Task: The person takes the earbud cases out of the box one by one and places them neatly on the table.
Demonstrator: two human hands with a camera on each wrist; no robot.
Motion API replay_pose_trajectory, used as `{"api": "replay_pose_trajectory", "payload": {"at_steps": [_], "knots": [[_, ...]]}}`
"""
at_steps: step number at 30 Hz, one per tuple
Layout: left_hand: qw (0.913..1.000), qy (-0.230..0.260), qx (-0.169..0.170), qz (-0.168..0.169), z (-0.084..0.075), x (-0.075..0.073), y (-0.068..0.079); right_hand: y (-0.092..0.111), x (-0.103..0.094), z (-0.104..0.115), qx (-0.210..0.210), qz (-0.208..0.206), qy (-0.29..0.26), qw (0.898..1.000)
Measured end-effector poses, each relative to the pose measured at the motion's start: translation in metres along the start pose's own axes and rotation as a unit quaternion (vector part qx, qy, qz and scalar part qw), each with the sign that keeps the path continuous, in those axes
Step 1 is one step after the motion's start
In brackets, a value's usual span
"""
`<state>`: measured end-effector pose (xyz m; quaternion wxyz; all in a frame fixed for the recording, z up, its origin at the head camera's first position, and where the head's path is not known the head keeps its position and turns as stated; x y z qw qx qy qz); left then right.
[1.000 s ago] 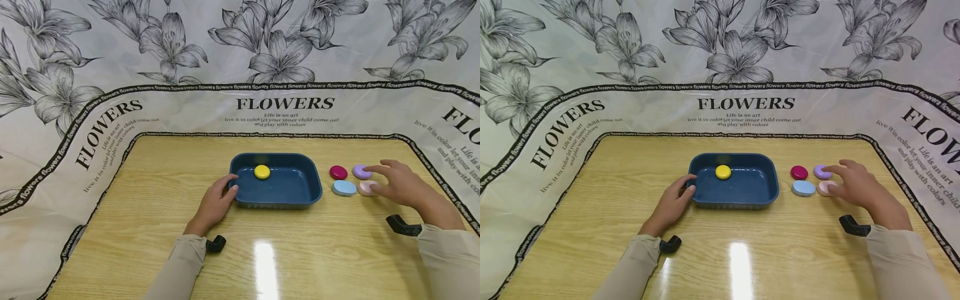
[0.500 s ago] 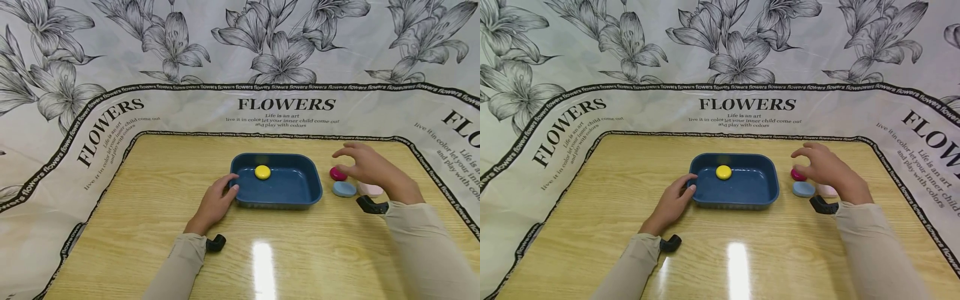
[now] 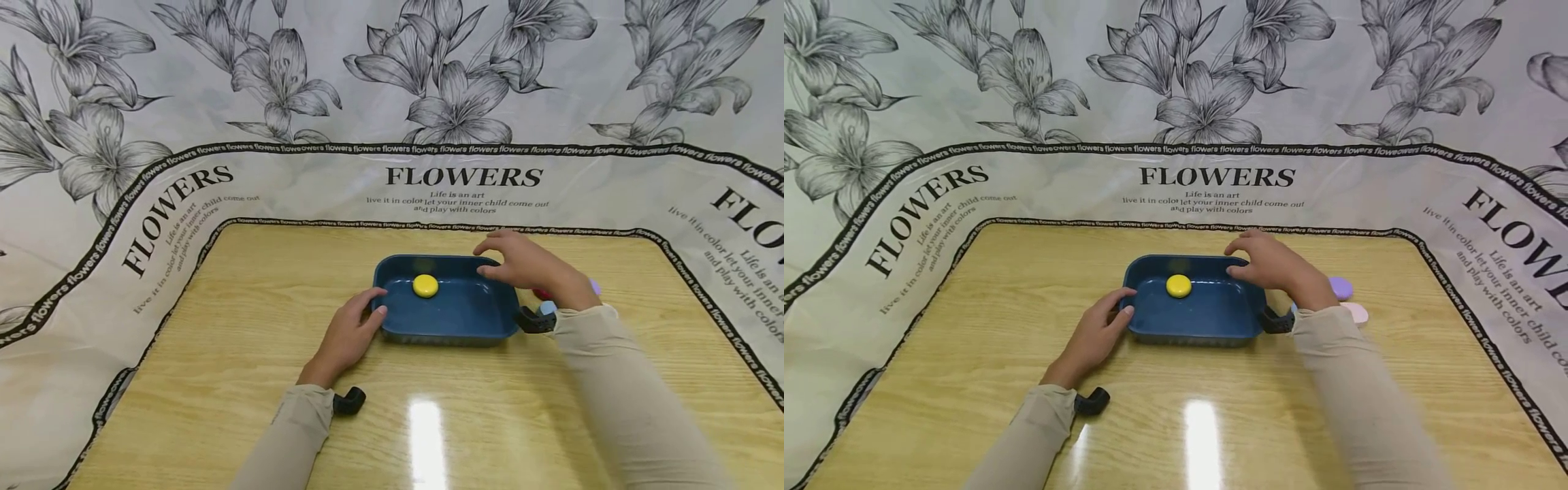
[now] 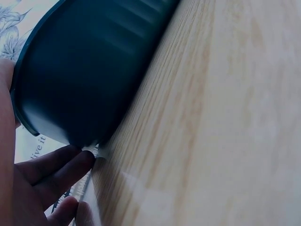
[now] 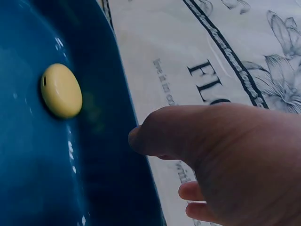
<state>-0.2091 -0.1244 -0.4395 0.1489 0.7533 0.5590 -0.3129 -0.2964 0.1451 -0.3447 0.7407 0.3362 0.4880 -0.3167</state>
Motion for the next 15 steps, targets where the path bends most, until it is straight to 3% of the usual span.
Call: {"api": "replay_pose_trajectory", "payload": {"at_steps": [5, 15], "knots": [[1.0, -0.002, 0.002, -0.004, 0.001, -0.001, 0.0, -0.021, 0.009, 0.02, -0.01, 0.019, 0.002, 1.0], [1.0, 0.0, 0.003, -0.004, 0.003, 0.001, 0.0, -0.048, 0.025, 0.05, 0.013, 0.039, 0.047, 0.998]]}}
Point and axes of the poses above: each hand's wrist, its own y-axis away from the middle knuckle, its own x-axis out of the palm, z = x × y, the point moved 7 cm from there along -y, towards the middle knuckle, and after that the axes turned 10 degrees about z, right-handed, at the moved point
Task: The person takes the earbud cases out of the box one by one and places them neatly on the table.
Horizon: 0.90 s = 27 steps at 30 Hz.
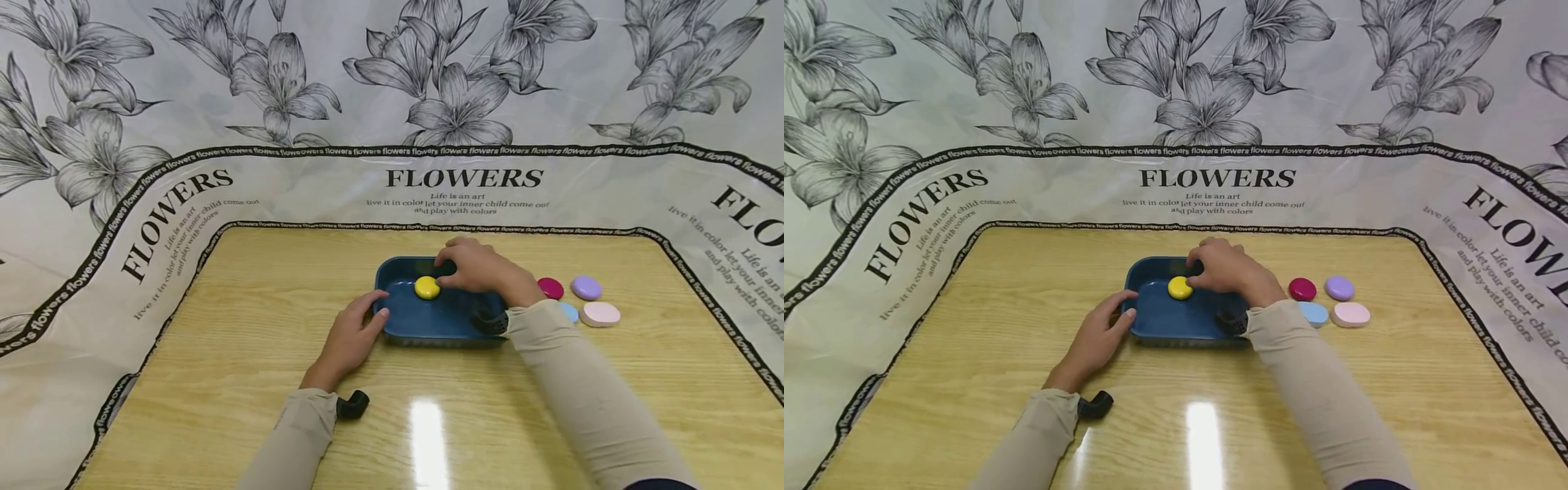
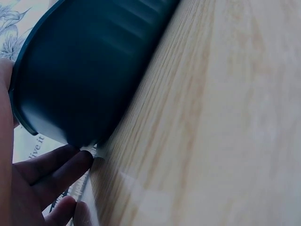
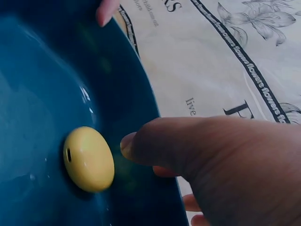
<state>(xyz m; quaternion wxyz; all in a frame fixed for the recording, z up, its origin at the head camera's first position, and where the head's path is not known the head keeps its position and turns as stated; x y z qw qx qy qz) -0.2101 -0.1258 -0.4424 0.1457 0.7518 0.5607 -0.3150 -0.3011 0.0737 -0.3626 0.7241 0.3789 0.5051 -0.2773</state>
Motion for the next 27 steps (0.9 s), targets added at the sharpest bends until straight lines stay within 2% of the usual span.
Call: {"api": "replay_pose_trajectory", "payload": {"at_steps": [12, 19, 27], "knots": [[1.0, 0.0, 0.001, -0.007, -0.003, 0.0, -0.001, -0.013, 0.012, 0.017, 0.036, 0.039, 0.022, 0.998], [1.0, 0.0, 0.004, -0.008, -0.002, 0.001, -0.001, -0.02, 0.017, 0.017, 0.064, 0.052, 0.032, 0.996], [0.9999, -0.006, 0.002, -0.01, -0.001, 0.002, -0.001, -0.022, 0.023, 0.017, 0.066, 0.058, 0.037, 0.995]]}}
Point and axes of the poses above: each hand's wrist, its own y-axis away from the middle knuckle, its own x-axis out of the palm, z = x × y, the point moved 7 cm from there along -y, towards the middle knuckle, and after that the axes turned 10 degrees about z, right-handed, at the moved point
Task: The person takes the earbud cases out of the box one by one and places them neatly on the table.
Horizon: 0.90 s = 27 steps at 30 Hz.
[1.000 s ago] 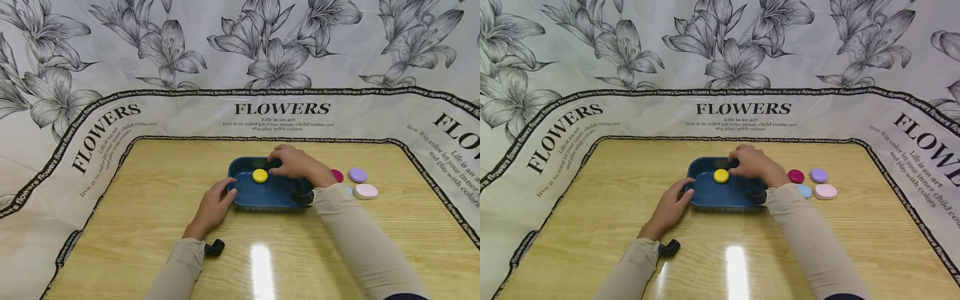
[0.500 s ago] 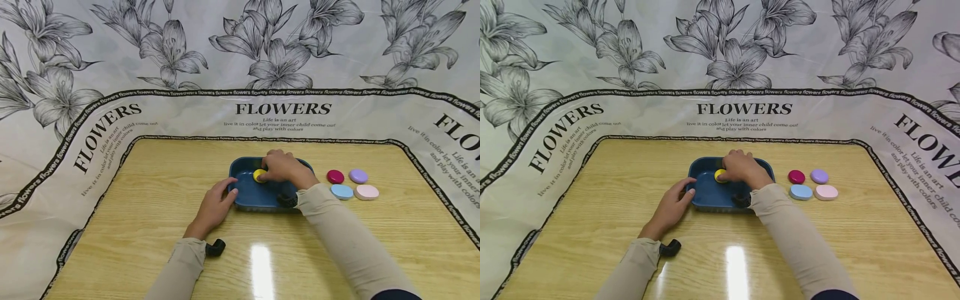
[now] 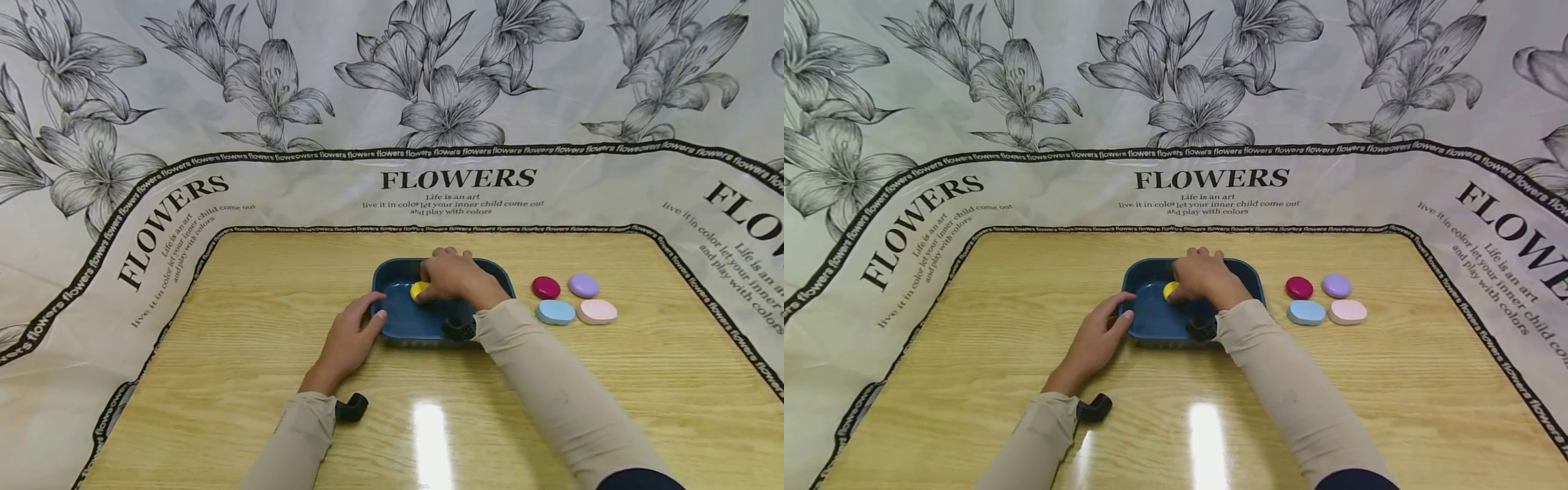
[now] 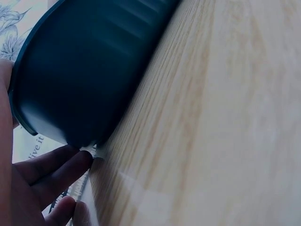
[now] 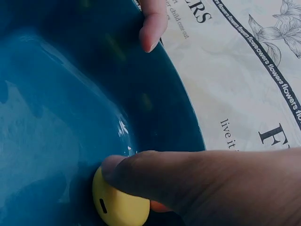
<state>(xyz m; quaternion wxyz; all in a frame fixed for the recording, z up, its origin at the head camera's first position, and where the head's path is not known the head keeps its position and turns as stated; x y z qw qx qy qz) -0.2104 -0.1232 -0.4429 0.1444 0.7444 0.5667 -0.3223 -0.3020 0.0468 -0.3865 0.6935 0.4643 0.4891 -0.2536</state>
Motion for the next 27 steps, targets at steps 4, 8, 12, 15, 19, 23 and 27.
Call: {"api": "replay_pose_trajectory", "payload": {"at_steps": [4, 8, 12, 15, 19, 23, 27], "knots": [[1.0, 0.0, -0.001, -0.004, 0.0018, -0.0004, 0.0008, -0.0026, 0.0021, 0.0017, -0.001, 0.005, 0.007, 1.0], [1.0, -0.001, 0.002, -0.002, 0.0021, 0.0004, 0.0004, -0.0028, 0.0033, 0.0022, 0.004, 0.011, 0.012, 1.0], [1.0, 0.003, 0.004, 0.0, 0.0016, 0.0002, 0.0003, -0.0016, 0.0035, 0.003, 0.006, 0.01, 0.015, 1.0], [1.0, 0.006, 0.005, 0.0, 0.0005, -0.0006, -0.0004, -0.0006, 0.0026, 0.0034, 0.004, 0.009, 0.02, 1.0], [1.0, 0.005, 0.004, 0.0, -0.0006, -0.0018, -0.0011, -0.0011, 0.0021, 0.0033, -0.002, 0.006, 0.025, 1.0], [1.0, 0.004, -0.001, 0.001, -0.0001, -0.0018, -0.0009, -0.0012, 0.0034, 0.0019, -0.009, 0.001, 0.023, 1.0], [1.0, 0.002, -0.002, 0.0, 0.0009, -0.0019, -0.0001, 0.0, 0.0042, 0.0006, -0.018, -0.002, 0.014, 1.0]]}}
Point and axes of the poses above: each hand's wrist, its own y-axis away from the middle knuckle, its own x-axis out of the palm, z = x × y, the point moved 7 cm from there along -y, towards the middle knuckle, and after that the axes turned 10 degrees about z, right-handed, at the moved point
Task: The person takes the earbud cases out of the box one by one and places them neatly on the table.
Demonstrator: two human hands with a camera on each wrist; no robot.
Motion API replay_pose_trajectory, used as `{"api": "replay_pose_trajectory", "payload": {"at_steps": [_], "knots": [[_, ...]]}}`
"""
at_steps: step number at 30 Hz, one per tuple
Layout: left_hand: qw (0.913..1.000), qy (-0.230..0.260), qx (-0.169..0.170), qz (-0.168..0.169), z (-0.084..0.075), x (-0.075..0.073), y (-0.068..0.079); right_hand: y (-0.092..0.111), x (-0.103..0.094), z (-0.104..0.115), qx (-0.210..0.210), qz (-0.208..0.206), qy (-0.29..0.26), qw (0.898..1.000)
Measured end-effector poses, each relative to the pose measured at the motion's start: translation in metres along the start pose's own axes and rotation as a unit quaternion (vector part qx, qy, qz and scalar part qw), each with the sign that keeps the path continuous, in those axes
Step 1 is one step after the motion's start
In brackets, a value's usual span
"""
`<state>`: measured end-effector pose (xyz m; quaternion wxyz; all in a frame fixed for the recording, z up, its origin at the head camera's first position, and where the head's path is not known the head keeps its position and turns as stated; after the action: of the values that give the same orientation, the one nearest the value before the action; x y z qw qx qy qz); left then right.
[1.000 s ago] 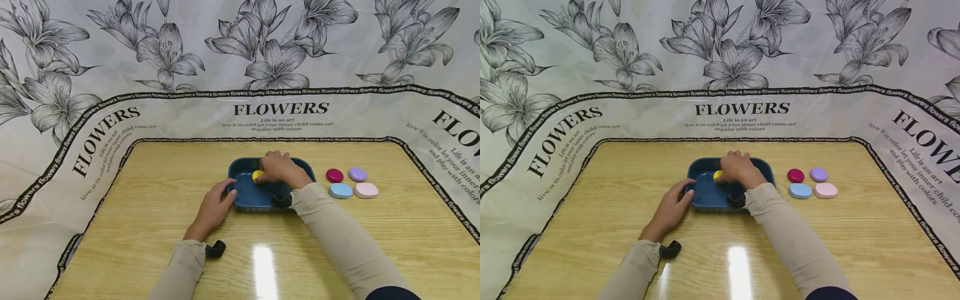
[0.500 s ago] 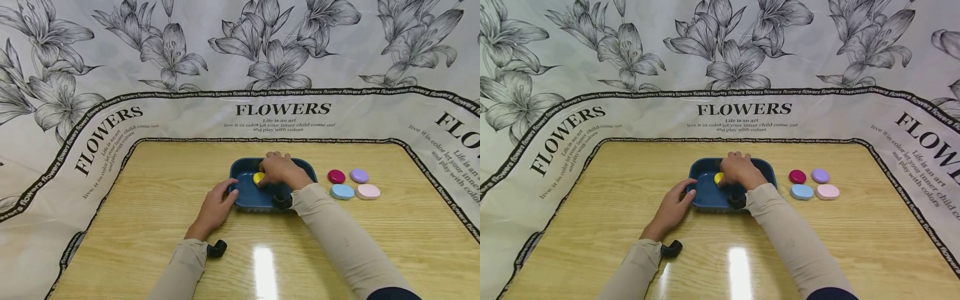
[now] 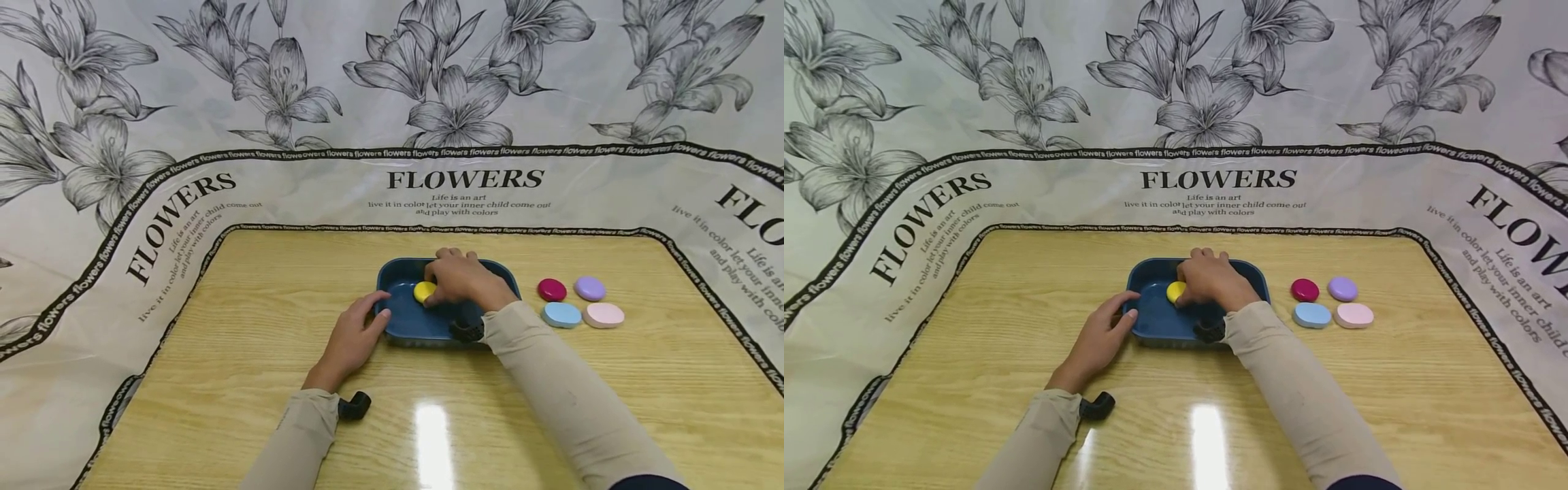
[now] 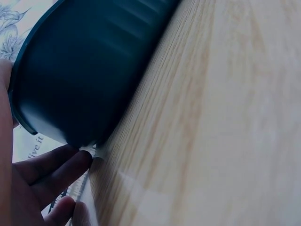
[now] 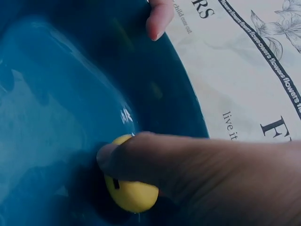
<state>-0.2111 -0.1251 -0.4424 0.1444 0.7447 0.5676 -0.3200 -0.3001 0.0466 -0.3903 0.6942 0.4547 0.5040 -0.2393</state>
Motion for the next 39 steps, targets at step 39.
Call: {"api": "replay_pose_trajectory", "payload": {"at_steps": [39], "knots": [[0.9994, -0.009, 0.026, -0.021, -0.005, -0.002, 0.002, 0.056, -0.044, -0.024, -0.044, -0.13, -0.043, 0.99]]}}
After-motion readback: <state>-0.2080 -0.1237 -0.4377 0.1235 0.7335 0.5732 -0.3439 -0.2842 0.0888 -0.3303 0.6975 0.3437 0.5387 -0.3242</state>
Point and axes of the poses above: each hand's wrist, its own y-axis away from the middle knuckle, its own x-axis out of the palm, z = x × y, the point moved 7 cm from there along -y, towards the middle knuckle, and after that the axes turned 10 degrees about z, right-handed, at the moved point
